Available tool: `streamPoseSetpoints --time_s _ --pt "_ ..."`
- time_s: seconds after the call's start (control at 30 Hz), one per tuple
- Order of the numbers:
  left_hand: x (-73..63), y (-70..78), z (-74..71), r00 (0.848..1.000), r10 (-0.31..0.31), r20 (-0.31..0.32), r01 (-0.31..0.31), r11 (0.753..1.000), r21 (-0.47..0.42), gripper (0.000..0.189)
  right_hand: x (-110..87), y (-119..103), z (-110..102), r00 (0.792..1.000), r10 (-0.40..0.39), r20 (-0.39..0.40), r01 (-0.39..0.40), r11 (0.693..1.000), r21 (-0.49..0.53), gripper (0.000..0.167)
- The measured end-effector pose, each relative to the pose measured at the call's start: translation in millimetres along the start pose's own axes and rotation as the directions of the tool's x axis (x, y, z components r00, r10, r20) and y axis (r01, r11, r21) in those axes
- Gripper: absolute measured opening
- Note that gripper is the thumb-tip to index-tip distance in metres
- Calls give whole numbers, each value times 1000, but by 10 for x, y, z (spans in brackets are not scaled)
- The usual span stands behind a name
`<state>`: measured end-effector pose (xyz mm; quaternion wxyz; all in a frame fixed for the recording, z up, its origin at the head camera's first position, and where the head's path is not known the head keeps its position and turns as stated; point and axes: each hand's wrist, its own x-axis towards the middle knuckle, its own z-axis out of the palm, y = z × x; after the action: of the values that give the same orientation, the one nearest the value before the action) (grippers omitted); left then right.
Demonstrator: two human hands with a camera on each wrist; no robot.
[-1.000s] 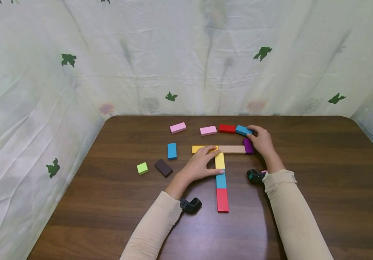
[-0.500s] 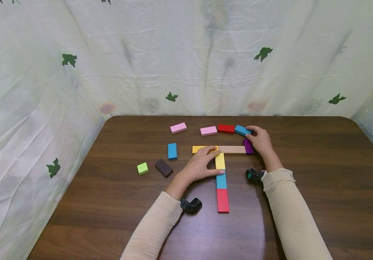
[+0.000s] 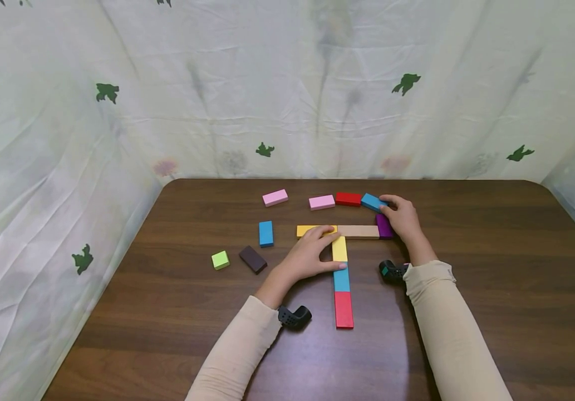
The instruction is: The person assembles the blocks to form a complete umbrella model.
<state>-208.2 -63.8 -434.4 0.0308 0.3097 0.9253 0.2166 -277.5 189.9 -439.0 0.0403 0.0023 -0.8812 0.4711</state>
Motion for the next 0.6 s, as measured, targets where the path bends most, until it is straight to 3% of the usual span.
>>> streamPoseSetpoints --time_s 0.6 --pt "-1 -7 3 1000 -4 -1 4 1000 -10 74 -8 30 1 1000 -21 6 20 999 46 28"
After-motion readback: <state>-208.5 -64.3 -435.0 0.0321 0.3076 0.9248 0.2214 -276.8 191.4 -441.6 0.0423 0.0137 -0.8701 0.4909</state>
